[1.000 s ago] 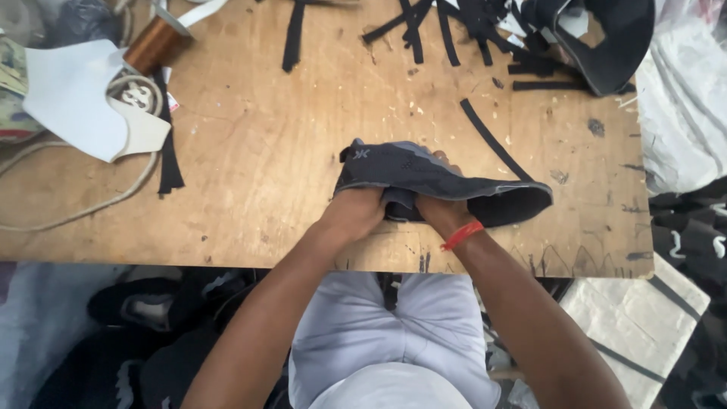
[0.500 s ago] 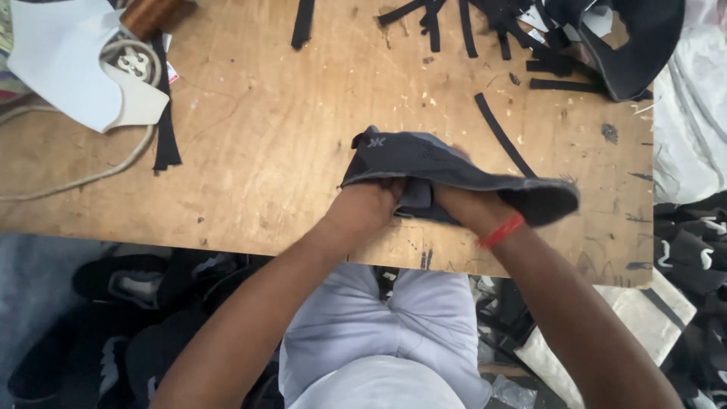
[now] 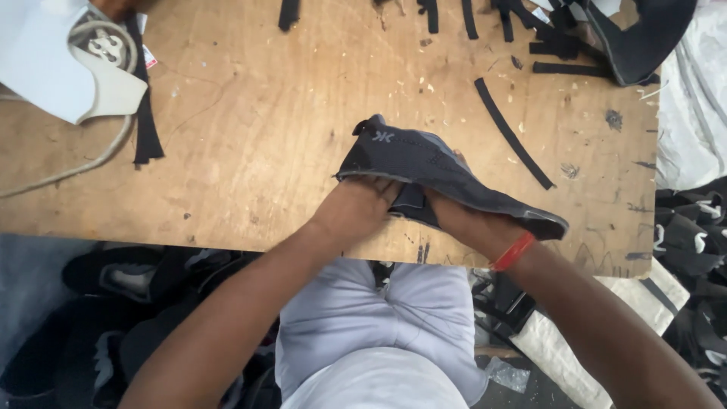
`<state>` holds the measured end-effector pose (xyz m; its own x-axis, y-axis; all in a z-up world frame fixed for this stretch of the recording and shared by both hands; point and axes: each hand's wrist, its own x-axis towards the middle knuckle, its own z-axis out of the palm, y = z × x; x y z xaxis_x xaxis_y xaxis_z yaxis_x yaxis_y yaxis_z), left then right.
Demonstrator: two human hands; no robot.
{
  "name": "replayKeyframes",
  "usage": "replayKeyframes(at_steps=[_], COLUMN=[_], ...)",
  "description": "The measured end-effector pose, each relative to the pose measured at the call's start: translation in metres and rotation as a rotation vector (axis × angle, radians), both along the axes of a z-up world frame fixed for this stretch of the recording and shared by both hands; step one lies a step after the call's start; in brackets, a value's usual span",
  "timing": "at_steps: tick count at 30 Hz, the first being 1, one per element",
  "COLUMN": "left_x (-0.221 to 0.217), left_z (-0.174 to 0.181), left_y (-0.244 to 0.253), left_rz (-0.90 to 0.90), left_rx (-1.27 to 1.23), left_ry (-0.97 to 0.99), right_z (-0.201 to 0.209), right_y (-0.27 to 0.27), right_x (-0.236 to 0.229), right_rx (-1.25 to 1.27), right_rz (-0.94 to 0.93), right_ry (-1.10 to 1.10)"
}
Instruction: The person inserts white paper stuffing into a black shoe to maintain its shape, then places the shoe on a wooden table. They repeat this process with a second shoe, handling the footwear and paper stuffing by hand.
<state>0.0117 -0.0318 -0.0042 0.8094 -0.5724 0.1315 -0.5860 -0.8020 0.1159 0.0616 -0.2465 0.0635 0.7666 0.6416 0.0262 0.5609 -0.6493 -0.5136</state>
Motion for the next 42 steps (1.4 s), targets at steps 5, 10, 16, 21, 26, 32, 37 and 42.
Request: replayKeyframes(at_steps=[5, 10, 16, 21, 26, 32, 37, 42], left_x=[-0.005, -0.023, -0.029, -0.031, -0.045, -0.057, -0.056, -0.062], left_z=[0.010, 0.022, 0.013, 0.029, 0.010, 0.012, 0.029, 0.129], left_y=[-0.001, -0.015, -0.032, -0.033, -0.003, -0.005, -0.015, -0.022], left_rz=[-0.100, -0.016, 0.099, 0.092, -0.120, -0.130, -0.057, -0.315], left_rx=[0.034, 0.068, -0.105, -0.050, -0.291, -0.339, -0.191, -0.078], left_ry=[0.009, 0.129, 0.024, 0.183, 0.073, 0.173, 0.363, 0.246], right_z=[-0.016, -0.018, -0.007, 0.014, -0.037, -0.100, -0.093, -0.035], right_y=[-0.007, -0.016, -0.028, -0.019, -0.020, -0.010, 0.022, 0.036], right_x=[-0.006, -0.016, -0.036, -0.022, 0.015, -0.025, -0.046, -0.042], right_rx=[-0.552, -0.332, -0.269, -0.190, -0.233, -0.196, -0.135, 0.130], right_rz=[0.225, 0.028, 0.417, 0.352, 0.149, 0.148, 0.228, 0.077], right_ry=[-0.688, 0.038, -0.437, -0.325, -0.613, -0.296, -0.280, 0.071])
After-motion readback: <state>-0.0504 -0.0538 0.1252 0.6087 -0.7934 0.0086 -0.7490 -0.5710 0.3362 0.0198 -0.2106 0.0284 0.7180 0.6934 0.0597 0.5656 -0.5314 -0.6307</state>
